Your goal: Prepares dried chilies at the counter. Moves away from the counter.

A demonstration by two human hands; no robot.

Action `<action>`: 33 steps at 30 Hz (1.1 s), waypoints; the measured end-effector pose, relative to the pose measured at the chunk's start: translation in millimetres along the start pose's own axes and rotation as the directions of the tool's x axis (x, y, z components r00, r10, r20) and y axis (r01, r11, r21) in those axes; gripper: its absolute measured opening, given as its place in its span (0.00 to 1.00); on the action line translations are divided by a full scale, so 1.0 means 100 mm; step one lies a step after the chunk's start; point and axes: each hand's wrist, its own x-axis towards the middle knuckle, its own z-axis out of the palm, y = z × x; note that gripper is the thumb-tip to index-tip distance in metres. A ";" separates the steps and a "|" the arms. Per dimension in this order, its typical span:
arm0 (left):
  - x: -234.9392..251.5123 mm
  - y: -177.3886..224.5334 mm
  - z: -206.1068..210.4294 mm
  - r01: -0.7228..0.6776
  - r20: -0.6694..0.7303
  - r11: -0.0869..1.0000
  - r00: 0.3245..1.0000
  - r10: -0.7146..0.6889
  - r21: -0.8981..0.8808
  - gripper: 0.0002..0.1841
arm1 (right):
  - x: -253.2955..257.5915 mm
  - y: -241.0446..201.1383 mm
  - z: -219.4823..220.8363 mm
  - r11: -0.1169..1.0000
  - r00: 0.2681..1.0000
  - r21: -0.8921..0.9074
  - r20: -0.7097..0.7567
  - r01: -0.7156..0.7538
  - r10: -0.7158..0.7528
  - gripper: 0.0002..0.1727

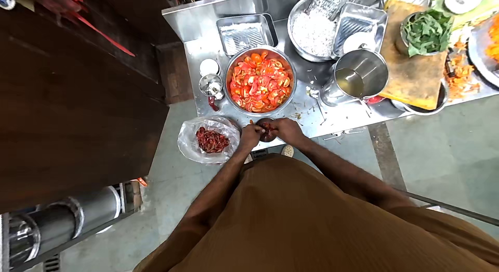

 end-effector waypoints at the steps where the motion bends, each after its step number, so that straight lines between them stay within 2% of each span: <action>1: 0.01 0.00 0.00 -0.004 0.011 1.000 1.000 0.004 -0.012 0.11 | 0.00 -0.01 0.00 0.999 0.999 0.026 -0.005 0.048 -0.048 0.21; 3: 0.02 0.00 0.02 0.014 0.054 0.997 0.999 -0.010 -0.073 0.12 | 0.00 -0.03 0.02 0.988 0.990 0.061 -0.022 0.143 -0.142 0.20; 6: 0.06 -0.01 0.05 0.108 0.153 0.960 0.986 -0.069 -0.259 0.13 | 0.01 -0.03 0.10 0.971 0.970 0.063 -0.102 0.230 -0.223 0.09; 9: 0.07 -0.03 0.04 0.159 0.234 0.875 0.971 -0.054 -0.457 0.12 | 0.02 0.02 0.13 0.958 0.951 0.106 -0.189 0.268 -0.245 0.10; 11: 0.06 -0.04 0.05 0.167 0.250 0.841 0.967 -0.039 -0.514 0.12 | 0.04 0.06 0.14 0.953 0.953 0.156 -0.201 0.259 -0.226 0.09; 13: 0.07 -0.05 0.05 0.107 0.180 0.901 0.983 -0.032 -0.421 0.12 | 0.06 0.09 0.16 0.944 0.952 0.200 -0.214 0.262 -0.219 0.08; 15: 0.04 -0.01 0.02 -0.003 0.046 0.986 0.999 0.011 -0.166 0.10 | 0.06 0.11 0.17 0.940 0.952 0.228 -0.232 0.254 -0.201 0.07; 18: -0.02 0.04 0.00 -0.144 -0.100 0.987 0.984 0.151 0.074 0.08 | 0.05 0.10 0.17 0.938 0.953 0.268 -0.264 0.219 -0.147 0.07; 21: -0.04 0.06 0.05 -0.206 -0.065 0.959 0.973 0.222 0.195 0.10 | 0.05 0.10 0.18 0.944 0.966 0.265 -0.216 0.197 -0.141 0.07; 24: -0.06 0.07 0.08 -0.245 -0.001 0.924 0.967 0.257 0.293 0.10 | 0.03 -0.01 0.07 0.983 0.986 0.082 -0.020 0.165 -0.163 0.11; 26: -0.07 0.10 0.08 -0.241 0.024 0.901 0.968 0.249 0.361 0.09 | 0.01 -0.10 0.00 0.990 0.989 -0.032 0.058 0.139 -0.137 0.13; 29: -0.09 0.20 0.04 -0.166 0.022 0.876 0.984 0.175 0.452 0.09 | 0.03 -0.14 0.00 0.981 0.987 -0.135 0.099 0.136 -0.123 0.16; 33: -0.05 0.33 -0.04 0.013 0.008 0.943 1.000 -0.017 0.334 0.08 | 0.01 -0.14 -0.02 0.958 0.971 -0.159 0.031 0.237 -0.235 0.15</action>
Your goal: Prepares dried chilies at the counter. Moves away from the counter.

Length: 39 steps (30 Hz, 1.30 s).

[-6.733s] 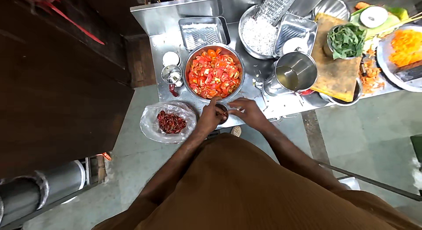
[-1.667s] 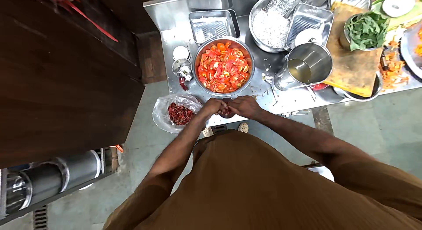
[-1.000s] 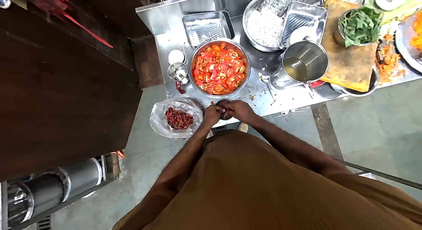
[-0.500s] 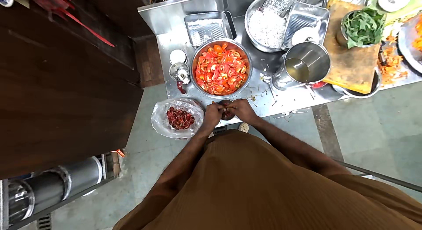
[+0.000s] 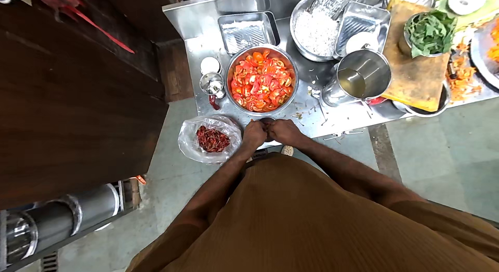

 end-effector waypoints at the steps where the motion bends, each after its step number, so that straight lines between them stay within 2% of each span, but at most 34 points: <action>1: 0.03 0.00 -0.03 0.030 0.033 0.999 0.999 -0.029 -0.037 0.09 | -0.02 0.03 0.04 0.999 0.998 -0.006 -0.049 0.050 -0.051 0.15; 5: 0.18 -0.06 -0.08 0.068 0.185 0.992 0.982 -0.047 -0.106 0.16 | -0.09 0.15 0.19 0.971 0.940 -0.088 -0.244 0.224 -0.239 0.14; 7: 0.25 -0.15 -0.01 0.205 0.245 0.915 0.962 -0.122 -0.348 0.19 | -0.12 0.18 0.20 0.962 0.904 -0.099 -0.327 0.256 -0.275 0.14; 9: 0.28 -0.20 0.05 0.259 0.262 0.806 0.956 -0.134 -0.533 0.15 | -0.12 0.20 0.21 0.975 0.887 -0.050 -0.408 0.216 -0.217 0.14; 11: 0.24 -0.19 0.01 0.215 0.184 0.833 0.973 -0.139 -0.509 0.12 | -0.09 0.21 0.22 0.993 0.882 0.028 -0.462 0.117 -0.091 0.14; 14: 0.18 -0.17 -0.03 0.117 0.079 0.934 0.992 -0.096 -0.339 0.12 | -0.04 0.21 0.21 0.986 0.911 0.157 -0.396 -0.055 0.114 0.14; 17: 0.10 -0.10 -0.04 0.097 0.122 0.971 0.990 -0.072 -0.217 0.15 | -0.01 0.18 0.16 0.962 0.951 0.193 -0.204 -0.192 0.231 0.12; 19: 0.03 -0.09 -0.05 0.085 0.093 0.981 0.993 -0.070 -0.172 0.18 | 0.02 0.15 0.15 0.949 0.954 0.186 -0.107 -0.256 0.279 0.15; 22: -0.14 -0.17 -0.20 -0.007 -0.041 0.979 0.999 -0.001 -0.203 0.14 | 0.01 0.12 0.11 0.945 0.948 0.157 -0.092 -0.288 0.305 0.17; 25: -0.50 -0.42 -0.59 -0.085 -0.092 0.930 0.994 0.055 -0.358 0.06 | -0.06 0.14 -0.01 0.933 0.934 0.191 -0.134 -0.305 0.332 0.13; 27: -0.74 -0.68 -0.88 -0.057 -0.102 0.895 0.995 0.013 -0.442 0.06 | -0.12 0.18 -0.11 0.922 0.924 0.231 -0.151 -0.312 0.351 0.10; 29: -0.92 -1.00 -1.05 0.024 -0.127 0.895 0.988 -0.090 -0.446 0.10 | -0.16 0.21 -0.14 0.909 0.918 0.255 -0.139 -0.330 0.372 0.14; 31: -0.99 -1.32 -1.11 0.148 -0.141 0.910 0.966 -0.217 -0.388 0.15 | -0.17 0.23 -0.12 0.906 0.919 0.259 -0.125 -0.334 0.375 0.17; 34: -0.90 -1.59 -1.03 0.291 -0.170 0.904 0.919 -0.355 -0.312 0.13 | -0.17 0.23 -0.05 0.907 0.926 0.273 -0.114 -0.320 0.361 0.15; 37: -0.71 -1.61 -0.81 0.252 -0.229 0.937 0.923 -0.308 -0.243 0.26 | -0.14 0.18 -0.03 0.918 0.946 0.288 -0.096 -0.272 0.310 0.14; 39: -0.59 -1.57 -0.65 0.246 -0.245 0.954 0.927 -0.283 -0.171 0.30 | -0.12 0.14 -0.03 0.928 0.962 0.302 -0.089 -0.220 0.257 0.13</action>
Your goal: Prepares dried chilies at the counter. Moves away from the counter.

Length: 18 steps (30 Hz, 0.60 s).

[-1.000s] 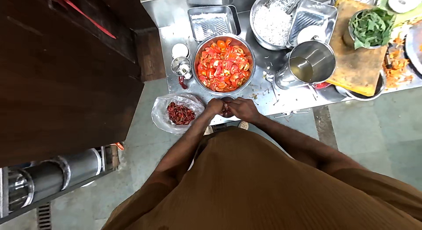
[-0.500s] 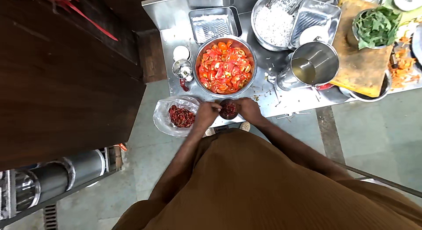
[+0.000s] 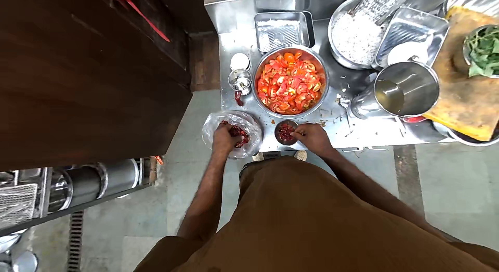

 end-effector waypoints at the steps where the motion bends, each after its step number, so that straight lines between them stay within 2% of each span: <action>1: 0.01 0.02 0.05 -0.003 -0.007 1.000 1.000 0.003 0.020 0.31 | 0.01 -0.02 0.00 1.000 1.000 0.011 0.013 0.025 -0.025 0.12; 3: 0.03 0.04 0.09 -0.010 -0.016 1.000 1.000 0.010 0.001 0.28 | 0.04 -0.07 -0.02 0.997 0.997 0.034 0.038 0.065 -0.066 0.12; 7: 0.01 0.00 0.05 -0.039 -0.030 0.998 0.999 0.038 -0.056 0.12 | 0.05 -0.12 0.00 0.993 0.993 0.061 0.063 0.098 -0.102 0.11; 8: 0.00 0.01 0.04 -0.049 -0.013 0.997 0.999 0.048 -0.067 0.10 | 0.05 -0.14 0.00 0.991 0.991 0.077 0.067 0.108 -0.113 0.11; 11: 0.00 0.01 0.07 -0.094 0.070 0.990 0.992 0.102 -0.104 0.14 | 0.06 -0.17 -0.01 0.979 0.985 0.139 0.064 0.152 -0.162 0.10; 15: -0.02 0.00 0.12 -0.147 0.105 0.987 0.983 0.154 -0.065 0.24 | 0.04 -0.17 0.01 0.975 0.980 0.152 0.088 0.165 -0.179 0.11; 16: -0.03 0.00 0.13 -0.133 0.099 0.989 0.985 0.138 -0.058 0.23 | 0.04 -0.17 0.02 0.974 0.979 0.151 0.091 0.169 -0.184 0.10; 18: -0.07 0.03 0.13 -0.099 0.068 0.993 0.992 0.104 -0.068 0.12 | 0.04 -0.16 0.04 0.972 0.977 0.149 0.086 0.179 -0.193 0.10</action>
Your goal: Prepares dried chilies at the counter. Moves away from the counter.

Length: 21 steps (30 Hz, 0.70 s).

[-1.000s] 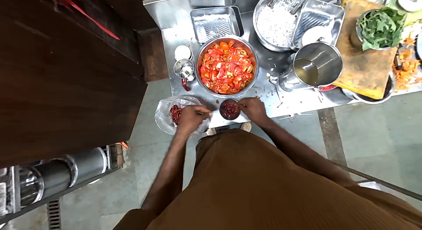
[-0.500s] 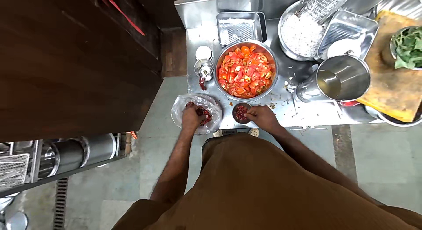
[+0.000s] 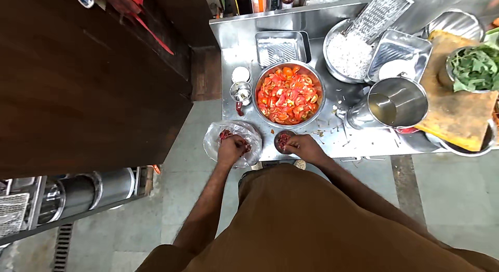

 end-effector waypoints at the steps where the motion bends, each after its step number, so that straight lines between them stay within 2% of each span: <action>1: -0.01 0.01 -0.01 0.009 -0.015 1.000 1.000 -0.009 -0.003 0.08 | 0.01 0.00 0.00 1.000 1.000 0.001 -0.002 0.000 0.000 0.10; 8: -0.10 -0.02 -0.14 0.003 -0.155 0.991 0.988 -0.024 -0.133 0.05 | 0.01 -0.01 -0.02 1.000 1.000 -0.015 -0.009 0.013 -0.013 0.09; 12: -0.15 -0.10 -0.33 0.036 -0.184 0.958 0.979 -0.092 -0.285 0.05 | 0.00 -0.04 -0.04 1.000 1.000 -0.007 -0.019 0.025 -0.025 0.10; 17: -0.27 -0.11 -0.47 0.030 -0.191 0.925 0.975 -0.110 -0.378 0.07 | 0.02 -0.08 -0.03 0.999 0.999 -0.010 -0.024 0.041 -0.041 0.09; 19: -0.38 -0.08 -0.51 -0.016 -0.174 0.867 0.981 -0.082 -0.498 0.09 | 0.02 -0.14 -0.06 0.998 0.998 0.023 -0.031 0.057 -0.056 0.10; 21: -0.42 -0.09 -0.49 -0.055 -0.160 0.748 0.985 -0.069 -0.662 0.12 | 0.03 -0.23 -0.09 0.995 0.998 0.085 -0.035 0.051 -0.048 0.09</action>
